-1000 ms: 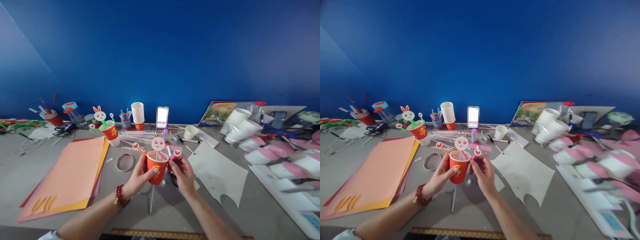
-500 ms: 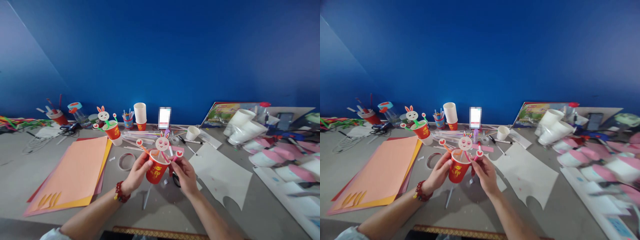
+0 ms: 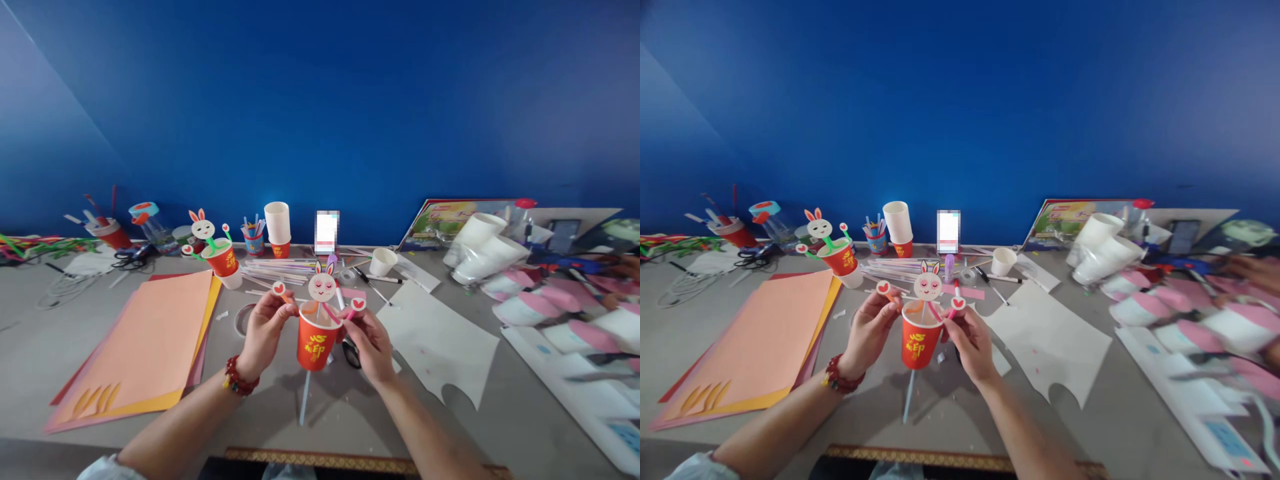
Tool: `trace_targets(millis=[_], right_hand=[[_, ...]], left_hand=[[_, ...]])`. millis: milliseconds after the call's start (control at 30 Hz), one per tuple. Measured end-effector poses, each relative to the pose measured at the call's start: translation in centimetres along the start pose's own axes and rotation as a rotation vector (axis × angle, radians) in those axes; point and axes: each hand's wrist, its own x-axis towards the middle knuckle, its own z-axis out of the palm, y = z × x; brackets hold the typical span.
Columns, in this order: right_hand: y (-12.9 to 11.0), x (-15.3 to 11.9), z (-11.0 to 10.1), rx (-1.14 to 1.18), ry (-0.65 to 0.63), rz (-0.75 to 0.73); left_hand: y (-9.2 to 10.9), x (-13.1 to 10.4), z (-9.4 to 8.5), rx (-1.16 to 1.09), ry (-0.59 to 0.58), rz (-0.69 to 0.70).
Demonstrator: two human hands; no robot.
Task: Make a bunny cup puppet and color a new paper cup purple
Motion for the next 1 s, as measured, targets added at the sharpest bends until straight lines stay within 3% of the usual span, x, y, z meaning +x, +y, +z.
trace_targets(millis=[500, 667, 1000], right_hand=[[-0.4, 0.3, -0.3, -0.068, -0.070, 0.015], [-0.5, 0.4, -0.5, -0.122, -0.066, 0.021], [-0.1, 0.7, -0.8, -0.041, -0.105, 0.125]], left_hand=[[0.4, 0.7, -1.5, 0.287, -0.192, 0.005], [1.2, 0.6, -0.8, 0.136, -0.285, -0.158], [0.6, 0.1, -0.5, -0.042, -0.278, -0.302]])
